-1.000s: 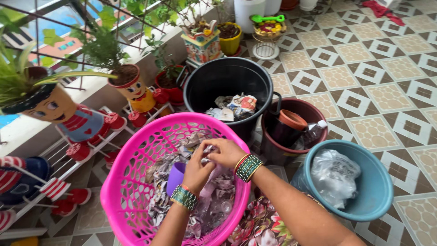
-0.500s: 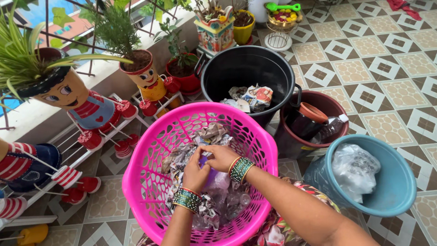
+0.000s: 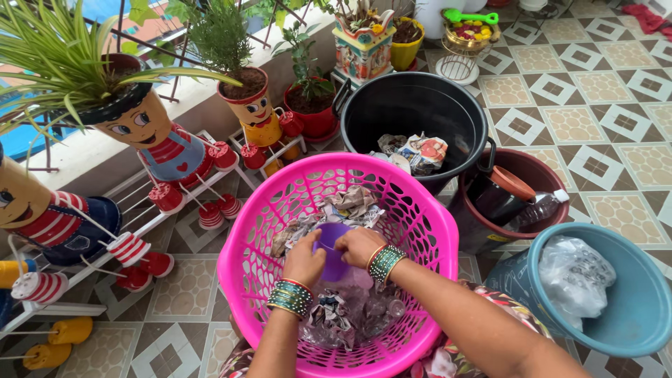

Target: The person sorts various items from a pink basket into nearby buckets. They handle a small terracotta pot, a purple plastic cup, crumpled paper, a plastic bottle, and a white cup, placing each into a black or maroon bucket.

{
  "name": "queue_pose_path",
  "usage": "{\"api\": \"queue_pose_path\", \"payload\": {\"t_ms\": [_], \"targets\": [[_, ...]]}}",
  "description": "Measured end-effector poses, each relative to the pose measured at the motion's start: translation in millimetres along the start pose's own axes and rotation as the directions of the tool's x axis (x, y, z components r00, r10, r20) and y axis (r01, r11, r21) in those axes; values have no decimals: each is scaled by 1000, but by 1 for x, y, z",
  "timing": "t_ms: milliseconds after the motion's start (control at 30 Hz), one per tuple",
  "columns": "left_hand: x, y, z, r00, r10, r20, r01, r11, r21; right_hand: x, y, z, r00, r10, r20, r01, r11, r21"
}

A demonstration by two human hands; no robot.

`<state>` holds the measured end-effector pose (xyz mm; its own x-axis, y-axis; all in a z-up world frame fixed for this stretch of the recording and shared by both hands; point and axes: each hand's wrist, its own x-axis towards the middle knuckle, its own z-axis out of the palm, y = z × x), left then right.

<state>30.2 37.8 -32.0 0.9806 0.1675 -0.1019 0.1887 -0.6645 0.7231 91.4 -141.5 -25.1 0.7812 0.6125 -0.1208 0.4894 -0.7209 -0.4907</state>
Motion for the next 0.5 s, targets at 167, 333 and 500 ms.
{"api": "queue_pose_path", "payload": {"t_ms": [167, 333, 500], "targets": [[-4, 13, -10, 995, -85, -60, 65, 956, -284, -7, 0, -29, 972, -149, -179, 125, 982, -139], [4, 4, -3, 992, -126, -29, 89, 829, -552, -20, -4, -47, 841, -431, -326, 337, 890, -307], [8, 3, 2, 967, -216, 135, 241, 612, -753, -30, -8, -58, 779, -540, -318, 419, 827, -375]]}}
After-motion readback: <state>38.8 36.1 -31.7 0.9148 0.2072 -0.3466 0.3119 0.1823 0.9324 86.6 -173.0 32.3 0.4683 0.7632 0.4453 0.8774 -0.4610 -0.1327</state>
